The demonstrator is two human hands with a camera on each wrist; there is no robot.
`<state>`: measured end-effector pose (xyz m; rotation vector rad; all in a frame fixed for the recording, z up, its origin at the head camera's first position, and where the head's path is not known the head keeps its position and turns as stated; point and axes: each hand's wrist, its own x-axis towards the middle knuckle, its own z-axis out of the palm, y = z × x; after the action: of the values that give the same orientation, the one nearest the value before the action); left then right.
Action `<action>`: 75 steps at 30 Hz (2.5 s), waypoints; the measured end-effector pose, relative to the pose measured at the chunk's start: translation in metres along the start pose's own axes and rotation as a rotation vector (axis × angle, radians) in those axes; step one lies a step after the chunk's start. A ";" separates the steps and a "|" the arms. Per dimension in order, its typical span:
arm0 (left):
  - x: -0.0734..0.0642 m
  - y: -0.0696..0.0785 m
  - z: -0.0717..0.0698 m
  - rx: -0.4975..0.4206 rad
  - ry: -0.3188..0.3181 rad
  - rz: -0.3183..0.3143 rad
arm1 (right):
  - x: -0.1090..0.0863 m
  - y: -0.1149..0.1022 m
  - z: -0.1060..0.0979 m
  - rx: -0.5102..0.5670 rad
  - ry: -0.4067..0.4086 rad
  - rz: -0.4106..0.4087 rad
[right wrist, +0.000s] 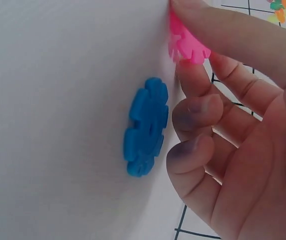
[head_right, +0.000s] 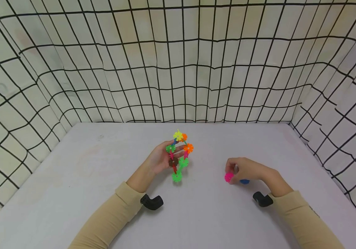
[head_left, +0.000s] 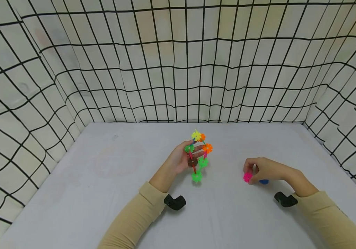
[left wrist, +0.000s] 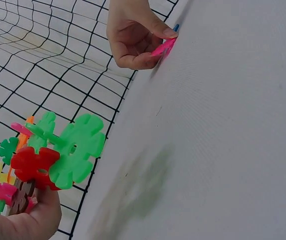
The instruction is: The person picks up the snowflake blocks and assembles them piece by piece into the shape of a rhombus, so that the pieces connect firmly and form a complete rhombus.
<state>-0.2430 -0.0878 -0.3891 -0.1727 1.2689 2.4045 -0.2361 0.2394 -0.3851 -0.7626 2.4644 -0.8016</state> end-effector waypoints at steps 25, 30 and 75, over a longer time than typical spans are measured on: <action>-0.004 -0.003 0.000 0.038 -0.012 -0.017 | 0.019 -0.022 -0.032 0.123 0.258 -0.124; -0.002 -0.003 0.002 0.073 0.020 -0.049 | 0.035 -0.035 -0.030 0.220 0.431 -0.159; 0.000 -0.005 -0.003 0.078 0.063 -0.099 | 0.111 -0.053 0.002 0.461 0.432 -0.247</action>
<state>-0.2413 -0.0875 -0.3948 -0.2839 1.3466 2.2783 -0.2990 0.1342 -0.3784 -0.7848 2.4047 -1.7090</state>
